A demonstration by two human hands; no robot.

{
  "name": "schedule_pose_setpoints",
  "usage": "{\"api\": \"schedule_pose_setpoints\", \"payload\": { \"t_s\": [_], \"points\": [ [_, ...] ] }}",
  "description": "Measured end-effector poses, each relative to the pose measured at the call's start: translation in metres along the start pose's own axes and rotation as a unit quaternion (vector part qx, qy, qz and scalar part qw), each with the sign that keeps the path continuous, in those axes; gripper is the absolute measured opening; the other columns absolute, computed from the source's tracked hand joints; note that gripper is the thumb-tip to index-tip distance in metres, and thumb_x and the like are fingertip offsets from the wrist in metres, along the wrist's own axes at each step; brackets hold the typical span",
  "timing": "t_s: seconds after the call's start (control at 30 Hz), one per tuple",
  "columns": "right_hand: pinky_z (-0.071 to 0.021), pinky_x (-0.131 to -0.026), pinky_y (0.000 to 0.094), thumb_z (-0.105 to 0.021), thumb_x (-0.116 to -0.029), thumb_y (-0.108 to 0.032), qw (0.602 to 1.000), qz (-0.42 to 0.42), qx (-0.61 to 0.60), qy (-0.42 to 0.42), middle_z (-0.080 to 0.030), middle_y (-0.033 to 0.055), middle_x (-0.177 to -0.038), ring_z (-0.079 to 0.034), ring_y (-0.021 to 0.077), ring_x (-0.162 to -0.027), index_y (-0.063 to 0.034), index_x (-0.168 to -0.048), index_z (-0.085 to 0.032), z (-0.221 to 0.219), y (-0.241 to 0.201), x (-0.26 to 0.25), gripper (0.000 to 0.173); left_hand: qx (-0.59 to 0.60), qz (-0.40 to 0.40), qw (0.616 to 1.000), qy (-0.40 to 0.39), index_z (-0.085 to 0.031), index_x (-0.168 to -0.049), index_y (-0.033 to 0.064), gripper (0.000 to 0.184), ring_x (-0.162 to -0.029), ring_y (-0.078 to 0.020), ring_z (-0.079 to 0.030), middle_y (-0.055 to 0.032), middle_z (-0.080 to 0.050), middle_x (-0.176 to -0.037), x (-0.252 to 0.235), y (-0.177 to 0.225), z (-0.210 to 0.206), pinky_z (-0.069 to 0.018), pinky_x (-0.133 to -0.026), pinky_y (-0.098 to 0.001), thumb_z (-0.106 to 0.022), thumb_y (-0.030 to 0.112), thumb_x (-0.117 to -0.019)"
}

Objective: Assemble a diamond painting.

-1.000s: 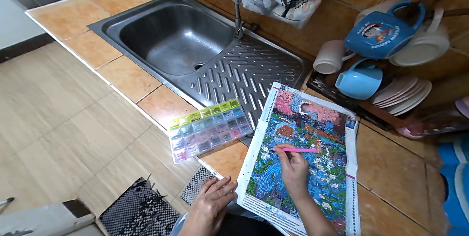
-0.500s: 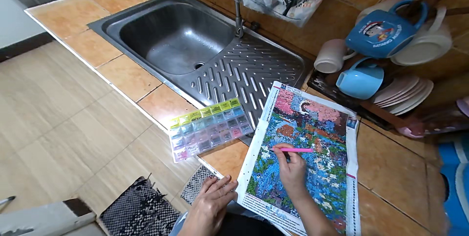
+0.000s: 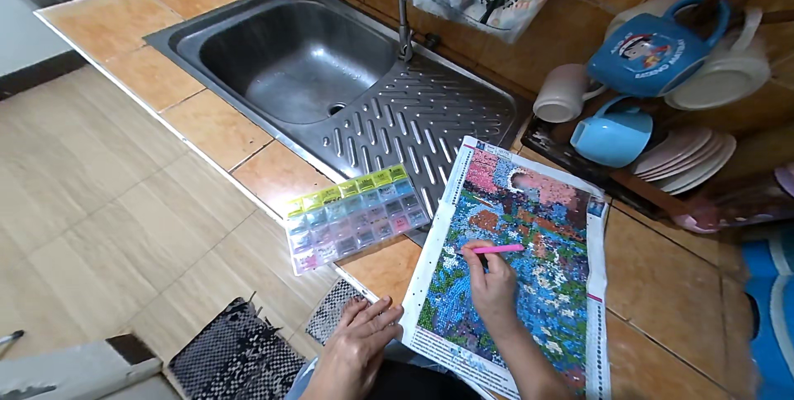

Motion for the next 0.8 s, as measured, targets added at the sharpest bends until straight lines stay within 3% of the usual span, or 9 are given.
{"api": "schedule_pose_setpoints", "payload": {
  "t_s": [0.27, 0.57, 0.67, 0.8],
  "points": [
    [-0.0562, -0.067, 0.0348, -0.057, -0.0967, -0.009, 0.998, -0.012, 0.049, -0.044, -0.068, 0.0128, -0.083, -0.066, 0.0207, -0.070, 0.0035, -0.096, -0.069, -0.001, -0.006, -0.006, 0.018, -0.012, 0.002, 1.000, 0.003, -0.079, -0.097, 0.0146, 0.028, -0.125, -0.0192, -0.066, -0.0003, -0.075, -0.123, 0.001, 0.000, -0.001, -0.0472, -0.108, -0.0424, -0.054, 0.006, -0.0917],
    [-0.0549, -0.067, 0.0326, -0.053, -0.0972, -0.011, 0.999, -0.002, 0.037, -0.033, -0.066, 0.0111, -0.081, -0.064, 0.0190, -0.069, 0.0023, -0.095, -0.067, 0.000, -0.002, -0.003, 0.019, -0.027, 0.003, 1.000, 0.002, -0.080, -0.096, 0.0142, 0.027, -0.124, -0.0205, -0.066, -0.0005, -0.075, -0.123, 0.000, 0.002, -0.002, -0.0491, -0.106, -0.0447, -0.055, 0.006, -0.0907],
    [-0.0569, -0.071, 0.0328, -0.054, -0.0976, -0.009, 0.999, -0.028, -0.001, -0.029, -0.068, 0.0140, -0.086, -0.067, 0.0191, -0.074, 0.0061, -0.099, -0.067, 0.001, 0.005, -0.001, 0.020, -0.032, 0.004, 0.999, 0.003, -0.079, -0.096, 0.0146, 0.027, -0.124, -0.0203, -0.067, -0.0001, -0.075, -0.123, 0.000, 0.002, -0.002, -0.0494, -0.106, -0.0447, -0.055, 0.006, -0.0907],
    [-0.0569, -0.074, 0.0280, -0.053, -0.0985, -0.010, 0.997, -0.055, -0.053, -0.020, -0.068, 0.0116, -0.087, -0.067, 0.0135, -0.077, 0.0080, -0.103, -0.065, 0.001, 0.013, 0.000, 0.023, -0.029, 0.005, 1.000, 0.003, -0.079, -0.096, 0.0145, 0.026, -0.124, -0.0212, -0.067, -0.0007, -0.075, -0.123, 0.001, 0.002, -0.002, -0.0493, -0.106, -0.0460, -0.055, 0.007, -0.0914]
  ]
}}
Point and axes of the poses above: each hand's wrist, its own x-axis away from the middle knuckle, its own z-axis out of the back of the hand, y = z × x, the point moved 7 cm from there along -x, towards the middle knuckle
